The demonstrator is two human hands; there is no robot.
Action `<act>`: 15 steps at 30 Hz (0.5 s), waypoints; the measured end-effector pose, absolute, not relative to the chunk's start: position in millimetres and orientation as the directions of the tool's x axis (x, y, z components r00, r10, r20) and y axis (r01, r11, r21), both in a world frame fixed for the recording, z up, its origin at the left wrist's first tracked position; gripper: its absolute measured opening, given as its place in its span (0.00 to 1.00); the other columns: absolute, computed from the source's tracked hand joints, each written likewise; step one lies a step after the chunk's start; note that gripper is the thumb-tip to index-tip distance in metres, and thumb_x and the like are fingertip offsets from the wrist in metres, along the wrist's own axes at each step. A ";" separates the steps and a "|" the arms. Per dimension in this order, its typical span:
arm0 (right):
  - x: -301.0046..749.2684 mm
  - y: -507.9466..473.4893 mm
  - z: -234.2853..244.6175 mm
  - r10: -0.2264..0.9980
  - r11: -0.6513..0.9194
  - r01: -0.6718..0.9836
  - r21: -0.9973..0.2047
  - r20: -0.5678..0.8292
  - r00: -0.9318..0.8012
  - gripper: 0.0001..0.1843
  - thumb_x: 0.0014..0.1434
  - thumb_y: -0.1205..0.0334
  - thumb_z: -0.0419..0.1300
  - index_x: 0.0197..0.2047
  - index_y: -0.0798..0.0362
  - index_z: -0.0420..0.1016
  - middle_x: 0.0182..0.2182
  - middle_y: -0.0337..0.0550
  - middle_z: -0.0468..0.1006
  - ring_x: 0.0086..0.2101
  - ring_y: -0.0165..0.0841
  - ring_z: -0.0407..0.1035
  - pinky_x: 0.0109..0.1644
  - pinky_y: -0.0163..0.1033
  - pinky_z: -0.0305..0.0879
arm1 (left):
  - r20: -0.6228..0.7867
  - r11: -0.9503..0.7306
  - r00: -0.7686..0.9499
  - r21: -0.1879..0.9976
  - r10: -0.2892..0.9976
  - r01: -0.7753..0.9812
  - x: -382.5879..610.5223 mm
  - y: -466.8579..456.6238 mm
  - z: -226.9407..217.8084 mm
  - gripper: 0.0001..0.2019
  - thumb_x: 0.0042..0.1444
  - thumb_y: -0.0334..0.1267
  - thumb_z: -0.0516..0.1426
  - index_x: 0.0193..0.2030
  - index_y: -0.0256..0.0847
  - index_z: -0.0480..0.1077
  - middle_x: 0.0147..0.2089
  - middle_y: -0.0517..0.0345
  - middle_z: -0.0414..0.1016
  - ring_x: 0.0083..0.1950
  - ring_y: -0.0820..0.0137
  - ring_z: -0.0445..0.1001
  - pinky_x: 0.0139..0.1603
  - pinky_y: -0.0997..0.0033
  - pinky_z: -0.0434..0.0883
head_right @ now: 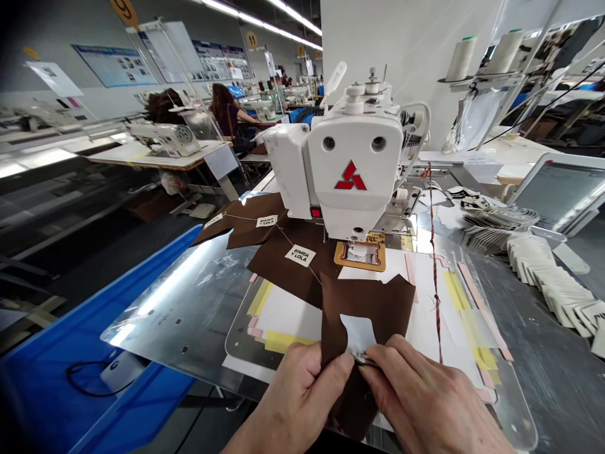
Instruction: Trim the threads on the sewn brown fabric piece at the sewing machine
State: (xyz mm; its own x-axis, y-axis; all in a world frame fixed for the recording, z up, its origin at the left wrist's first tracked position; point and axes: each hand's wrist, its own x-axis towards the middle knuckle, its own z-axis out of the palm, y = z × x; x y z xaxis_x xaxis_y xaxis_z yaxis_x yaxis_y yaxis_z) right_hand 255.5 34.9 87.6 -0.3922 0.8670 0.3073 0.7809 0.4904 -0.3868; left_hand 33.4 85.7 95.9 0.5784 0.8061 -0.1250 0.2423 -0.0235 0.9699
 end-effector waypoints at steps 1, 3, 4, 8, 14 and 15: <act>255.7 34.7 88.3 0.866 0.492 0.779 -0.390 0.310 -0.392 0.07 0.79 0.59 0.51 0.56 0.46 0.68 0.40 0.40 0.76 0.35 0.29 0.81 0.32 0.26 0.75 | -0.123 -0.019 0.580 0.972 0.806 0.233 33.2 85.9 96.0 0.20 0.77 0.43 0.49 0.30 0.40 0.58 0.28 0.65 0.59 0.31 0.75 0.58 0.30 0.73 0.57; 256.1 34.5 89.4 0.865 0.495 0.779 -0.385 0.303 -0.399 0.08 0.80 0.60 0.51 0.56 0.46 0.68 0.41 0.40 0.77 0.35 0.29 0.81 0.34 0.27 0.76 | -0.121 -0.014 0.584 0.975 0.802 0.221 33.1 86.1 96.3 0.21 0.77 0.44 0.49 0.30 0.40 0.58 0.29 0.65 0.59 0.31 0.75 0.58 0.30 0.73 0.57; 256.2 34.5 89.7 0.863 0.498 0.780 -0.379 0.300 -0.405 0.08 0.80 0.60 0.50 0.56 0.46 0.68 0.41 0.40 0.77 0.36 0.29 0.81 0.34 0.27 0.77 | -0.123 -0.015 0.587 0.974 0.800 0.225 33.0 86.2 96.3 0.21 0.77 0.44 0.49 0.30 0.40 0.59 0.29 0.65 0.59 0.31 0.75 0.58 0.30 0.73 0.57; 255.7 34.9 89.6 0.865 0.495 0.791 -0.360 0.291 -0.408 0.08 0.80 0.60 0.50 0.56 0.47 0.68 0.41 0.40 0.77 0.35 0.30 0.81 0.34 0.28 0.77 | -0.123 -0.045 0.590 0.964 0.798 0.262 33.0 86.9 96.0 0.20 0.77 0.44 0.49 0.30 0.40 0.60 0.28 0.64 0.60 0.30 0.75 0.59 0.30 0.72 0.57; 255.2 34.9 91.9 0.850 0.517 0.793 -0.323 0.296 -0.435 0.09 0.80 0.61 0.49 0.55 0.48 0.68 0.41 0.42 0.78 0.35 0.30 0.81 0.27 0.27 0.73 | -0.124 -0.052 0.585 0.960 0.801 0.275 33.7 86.3 96.2 0.21 0.77 0.44 0.49 0.30 0.40 0.58 0.27 0.65 0.61 0.30 0.75 0.60 0.30 0.72 0.58; 255.3 34.8 92.9 0.848 0.520 0.797 -0.306 0.293 -0.441 0.09 0.80 0.61 0.49 0.55 0.48 0.69 0.41 0.42 0.78 0.35 0.30 0.80 0.27 0.27 0.73 | -0.117 -0.062 0.588 0.959 0.800 0.276 34.0 85.9 96.2 0.20 0.77 0.44 0.49 0.30 0.40 0.58 0.28 0.65 0.61 0.30 0.75 0.60 0.31 0.72 0.58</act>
State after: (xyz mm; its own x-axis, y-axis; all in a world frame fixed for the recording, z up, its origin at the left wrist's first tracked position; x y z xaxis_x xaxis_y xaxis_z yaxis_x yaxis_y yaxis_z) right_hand 255.3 34.8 92.9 -0.4412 0.8484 0.2926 0.7974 0.5202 -0.3058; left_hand 34.0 85.9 96.2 0.5884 0.8000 -0.1174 0.2763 -0.0624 0.9590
